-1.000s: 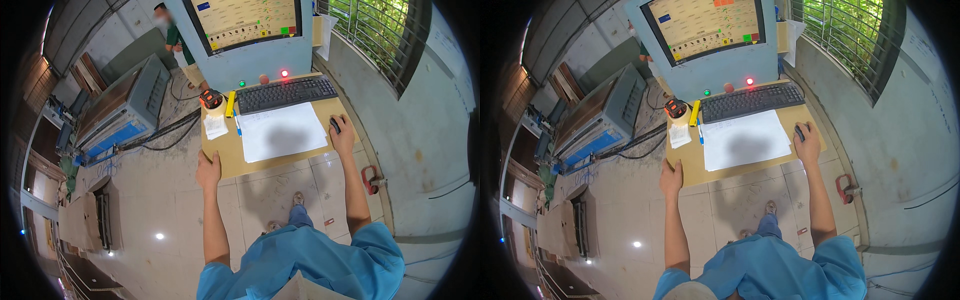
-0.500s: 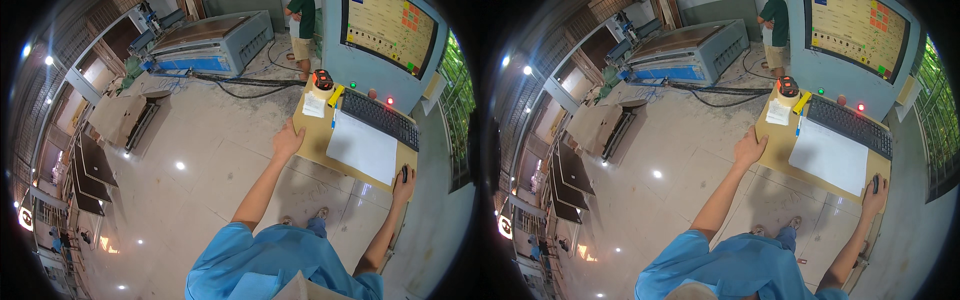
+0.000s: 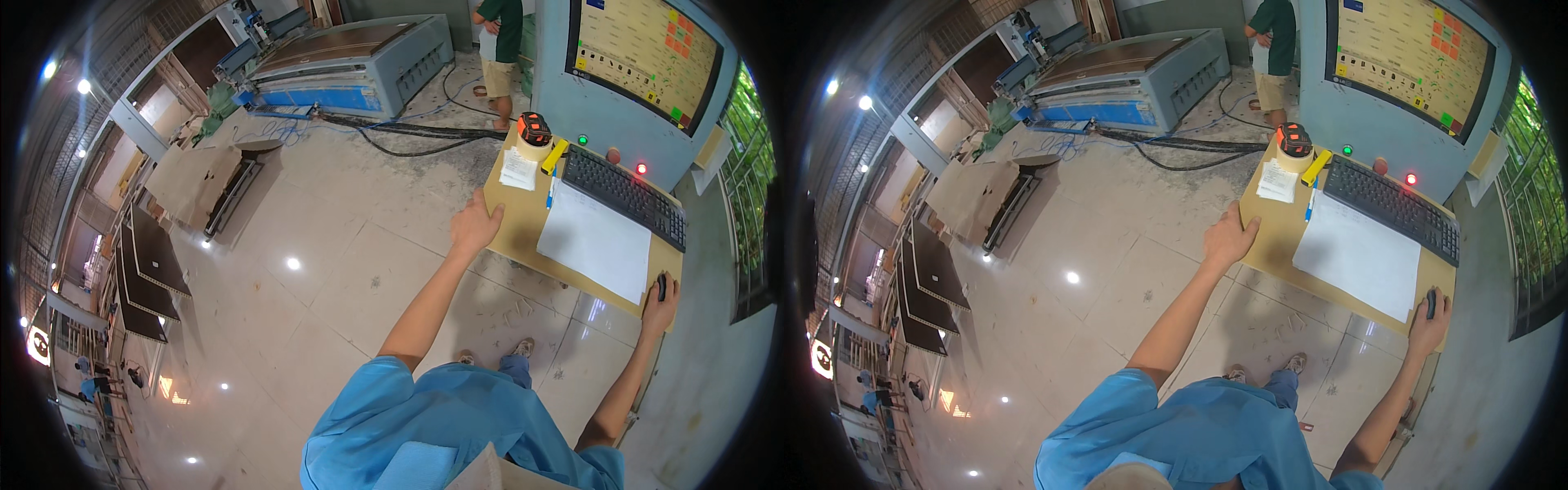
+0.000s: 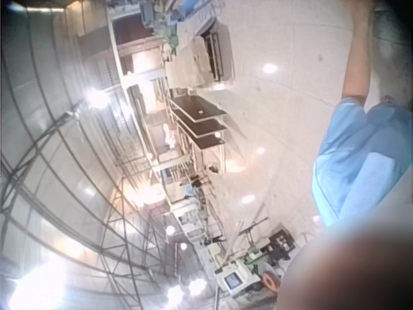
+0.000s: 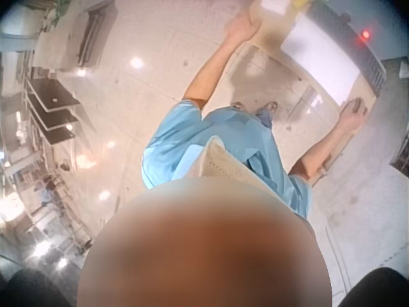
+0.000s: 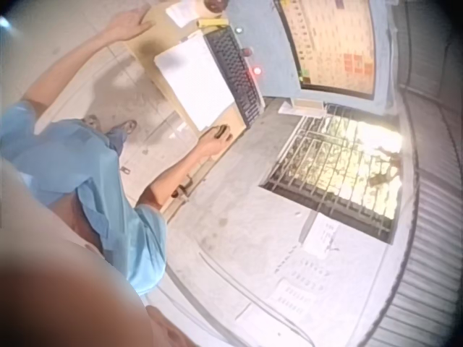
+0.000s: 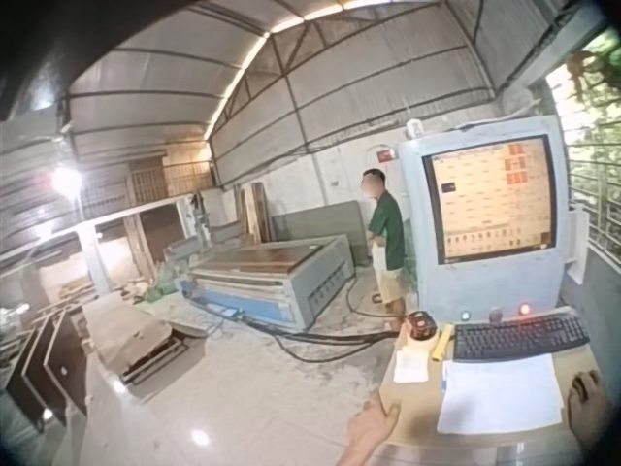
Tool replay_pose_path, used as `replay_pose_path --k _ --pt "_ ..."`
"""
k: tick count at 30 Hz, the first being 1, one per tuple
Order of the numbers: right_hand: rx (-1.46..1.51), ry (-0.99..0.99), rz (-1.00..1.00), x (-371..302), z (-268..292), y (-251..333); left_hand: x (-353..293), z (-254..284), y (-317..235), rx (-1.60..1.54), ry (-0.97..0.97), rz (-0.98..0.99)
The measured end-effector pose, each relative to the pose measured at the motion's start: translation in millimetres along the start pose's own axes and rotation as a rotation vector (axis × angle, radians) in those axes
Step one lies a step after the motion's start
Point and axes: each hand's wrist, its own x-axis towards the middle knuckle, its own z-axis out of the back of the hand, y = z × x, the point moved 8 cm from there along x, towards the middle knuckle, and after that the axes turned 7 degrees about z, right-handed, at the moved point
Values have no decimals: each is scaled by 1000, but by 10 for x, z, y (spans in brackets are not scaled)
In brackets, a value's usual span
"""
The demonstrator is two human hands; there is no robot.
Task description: The person cleans a machine surface with a tool, then lifts and places a large wooden panel onto the machine bed with assistance. The person then operates the machine's control computer using a keyboard and mouse.
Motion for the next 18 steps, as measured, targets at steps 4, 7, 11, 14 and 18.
replay_pose_path --k 4,7,11,14,18 --pt "8 4 -4 0 11 -5 7 -20 -8 10 6 0" --pt "0 13 -1 1 11 -2 6 -14 -4 -2 5 9" --pt "1 20 -1 -2 14 17 2 -8 -12 4 10 0" --pt "-6 20 8 -1 23 35 0 3 -14 16 -7 -3" --pt "8 28 2 -5 19 28 -1 -10 -19 8 8 -10"
